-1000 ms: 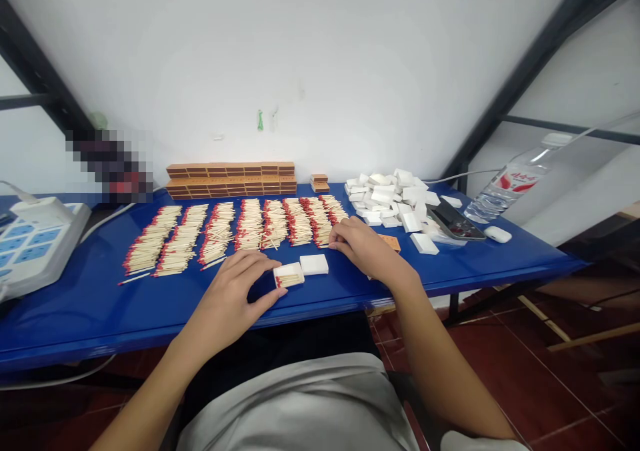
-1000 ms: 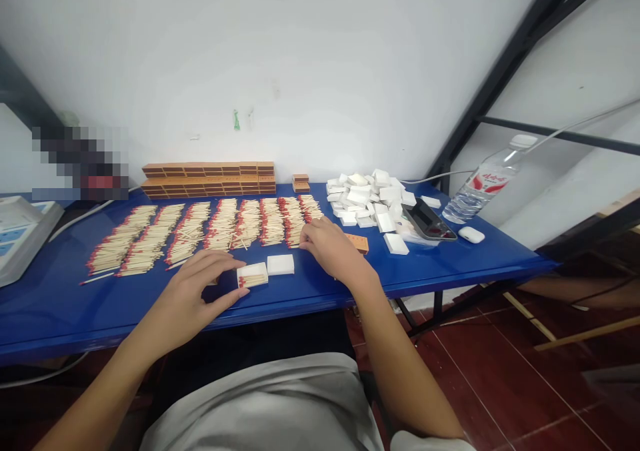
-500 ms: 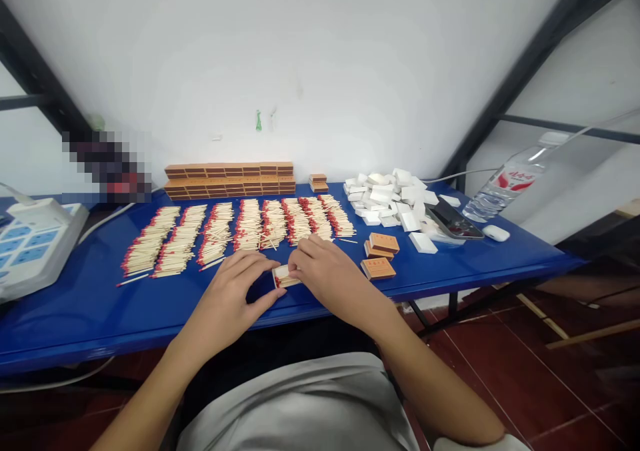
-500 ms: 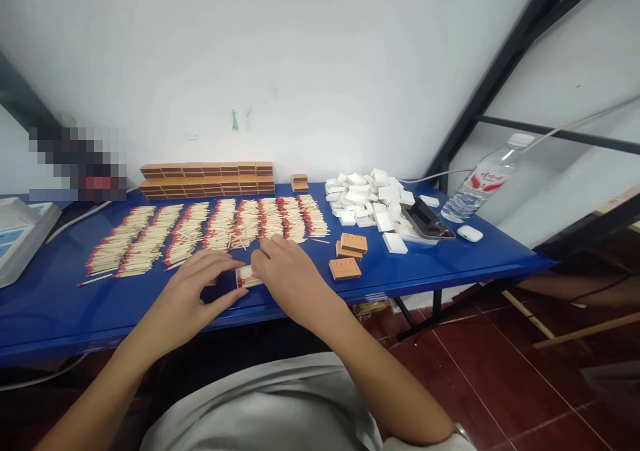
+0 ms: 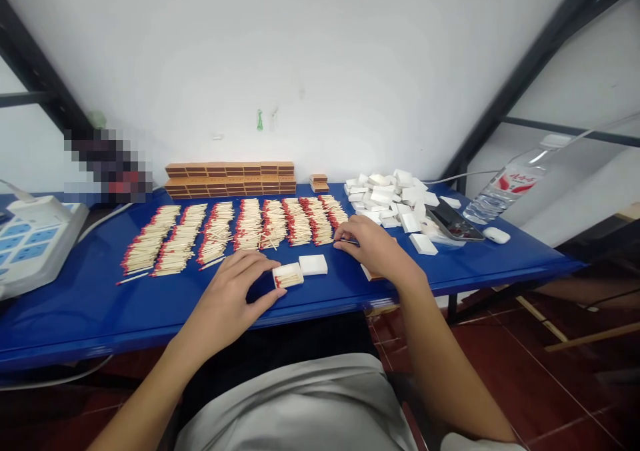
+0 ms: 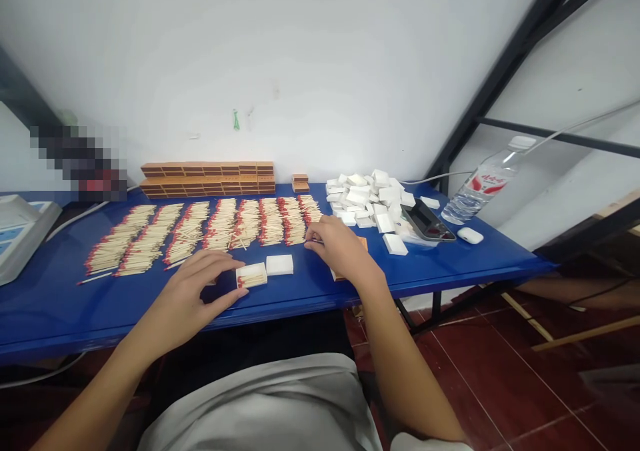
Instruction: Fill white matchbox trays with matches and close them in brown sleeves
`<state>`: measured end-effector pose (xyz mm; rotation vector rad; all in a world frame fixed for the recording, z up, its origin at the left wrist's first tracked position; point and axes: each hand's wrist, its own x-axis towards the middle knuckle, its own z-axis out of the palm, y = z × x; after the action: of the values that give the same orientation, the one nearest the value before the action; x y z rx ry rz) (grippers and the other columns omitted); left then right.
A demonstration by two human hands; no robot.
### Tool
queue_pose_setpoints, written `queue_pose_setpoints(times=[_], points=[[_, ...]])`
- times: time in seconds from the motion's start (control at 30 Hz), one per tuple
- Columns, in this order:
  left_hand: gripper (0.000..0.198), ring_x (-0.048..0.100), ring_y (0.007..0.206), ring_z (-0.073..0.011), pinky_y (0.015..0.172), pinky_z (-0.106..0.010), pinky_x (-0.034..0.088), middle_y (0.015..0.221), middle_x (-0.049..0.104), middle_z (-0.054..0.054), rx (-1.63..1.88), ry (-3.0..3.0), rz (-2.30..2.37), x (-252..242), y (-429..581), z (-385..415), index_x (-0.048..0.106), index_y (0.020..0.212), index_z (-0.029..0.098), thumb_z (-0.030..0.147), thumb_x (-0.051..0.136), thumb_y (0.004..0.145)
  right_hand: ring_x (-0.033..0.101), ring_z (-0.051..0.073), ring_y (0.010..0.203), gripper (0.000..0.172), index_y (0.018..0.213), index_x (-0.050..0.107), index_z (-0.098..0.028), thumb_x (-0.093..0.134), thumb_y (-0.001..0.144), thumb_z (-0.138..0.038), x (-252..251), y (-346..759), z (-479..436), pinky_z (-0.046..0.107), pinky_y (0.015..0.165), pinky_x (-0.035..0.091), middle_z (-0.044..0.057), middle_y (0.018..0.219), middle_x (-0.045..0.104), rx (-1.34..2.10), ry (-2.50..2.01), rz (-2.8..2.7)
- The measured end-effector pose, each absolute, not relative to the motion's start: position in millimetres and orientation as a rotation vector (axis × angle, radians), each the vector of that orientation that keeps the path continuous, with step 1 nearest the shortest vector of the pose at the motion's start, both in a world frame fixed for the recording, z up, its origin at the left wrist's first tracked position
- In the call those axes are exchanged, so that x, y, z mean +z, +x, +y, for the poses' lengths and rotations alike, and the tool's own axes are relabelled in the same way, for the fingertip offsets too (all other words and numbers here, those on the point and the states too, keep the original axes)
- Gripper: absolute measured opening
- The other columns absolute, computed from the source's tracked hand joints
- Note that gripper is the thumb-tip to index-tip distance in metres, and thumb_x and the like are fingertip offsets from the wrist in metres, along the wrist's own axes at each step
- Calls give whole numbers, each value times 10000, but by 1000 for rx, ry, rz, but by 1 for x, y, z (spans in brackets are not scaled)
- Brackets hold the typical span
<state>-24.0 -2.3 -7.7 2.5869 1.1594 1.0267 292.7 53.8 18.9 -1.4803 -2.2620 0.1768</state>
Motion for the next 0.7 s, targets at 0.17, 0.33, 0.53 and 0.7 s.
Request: queue_pose_setpoints(times=[0.17, 0.33, 0.53, 0.7], points=[[277, 657, 1186, -274, 1076, -462, 527, 1208, 731, -91, 1023, 2594, 1163, -7, -24, -2, 703, 1243, 239, 412, 710, 1026, 560, 249, 979, 75, 981, 707, -209, 648, 1022, -187, 14, 290, 58, 352, 837, 436, 57, 944, 614, 239, -1389, -2275], [272, 662, 1184, -270, 1084, -452, 520, 1209, 732, -82, 1026, 2597, 1164, -8, -25, -2, 706, 1242, 244, 402, 718, 1020, 549, 249, 966, 144, 893, 693, -202, 630, 1017, -166, 15, 287, 58, 351, 824, 432, 61, 919, 594, 239, -1376, -2286], [274, 663, 1179, -270, 1074, -454, 527, 1204, 730, -85, 1039, 2593, 1161, -7, -24, -3, 707, 1238, 237, 397, 724, 1016, 556, 243, 967, 132, 888, 666, -198, 638, 1012, -163, 16, 288, 57, 350, 828, 443, 58, 934, 605, 259, -1370, -2283], [268, 662, 1182, -268, 1079, -454, 523, 1202, 733, -84, 1033, 2590, 1154, -7, -24, -3, 707, 1237, 238, 394, 722, 1019, 562, 241, 997, 107, 916, 681, -198, 651, 1016, -175, 17, 285, 54, 361, 871, 456, 57, 958, 609, 263, -1344, -2286]])
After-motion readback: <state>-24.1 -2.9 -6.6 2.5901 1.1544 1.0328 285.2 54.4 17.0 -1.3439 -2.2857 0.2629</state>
